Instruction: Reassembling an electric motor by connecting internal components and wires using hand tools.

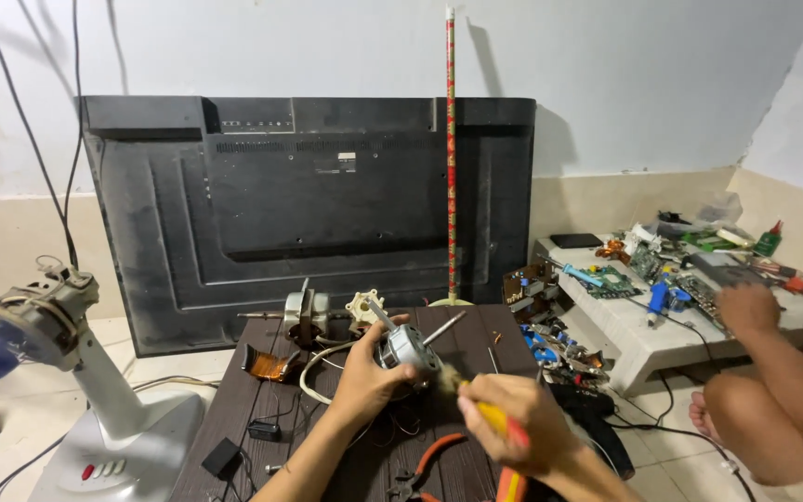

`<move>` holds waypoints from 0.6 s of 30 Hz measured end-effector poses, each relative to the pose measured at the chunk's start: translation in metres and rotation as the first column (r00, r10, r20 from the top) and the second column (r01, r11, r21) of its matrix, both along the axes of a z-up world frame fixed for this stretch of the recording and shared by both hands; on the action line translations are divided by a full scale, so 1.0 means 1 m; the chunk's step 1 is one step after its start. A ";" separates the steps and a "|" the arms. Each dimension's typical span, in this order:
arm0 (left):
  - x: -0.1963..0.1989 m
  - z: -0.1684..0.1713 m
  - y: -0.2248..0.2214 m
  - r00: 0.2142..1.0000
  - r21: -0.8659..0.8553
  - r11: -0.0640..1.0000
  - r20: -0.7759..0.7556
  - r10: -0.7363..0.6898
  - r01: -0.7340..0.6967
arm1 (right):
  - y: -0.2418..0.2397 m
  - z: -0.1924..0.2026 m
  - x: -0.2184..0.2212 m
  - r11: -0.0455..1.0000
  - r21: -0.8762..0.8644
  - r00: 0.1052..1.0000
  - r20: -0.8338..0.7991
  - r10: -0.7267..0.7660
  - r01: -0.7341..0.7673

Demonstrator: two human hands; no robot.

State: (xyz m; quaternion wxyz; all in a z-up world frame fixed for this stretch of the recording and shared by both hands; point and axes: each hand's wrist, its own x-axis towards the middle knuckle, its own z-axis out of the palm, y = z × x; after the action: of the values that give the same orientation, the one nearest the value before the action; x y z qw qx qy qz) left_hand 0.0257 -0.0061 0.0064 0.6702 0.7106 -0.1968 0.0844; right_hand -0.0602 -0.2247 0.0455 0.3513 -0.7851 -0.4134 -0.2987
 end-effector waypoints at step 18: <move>0.001 0.009 -0.001 1.000 -0.003 1.000 -0.024 0.014 -0.014 | -0.007 -0.011 0.013 0.962 0.229 0.965 -0.244 -0.092 0.150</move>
State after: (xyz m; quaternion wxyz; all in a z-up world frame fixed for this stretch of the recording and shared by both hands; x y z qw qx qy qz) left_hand 0.0268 -0.0070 0.0154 0.6730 0.7119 -0.1836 0.0811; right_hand -0.0474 -0.2320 0.0345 0.4725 -0.7889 -0.2804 -0.2753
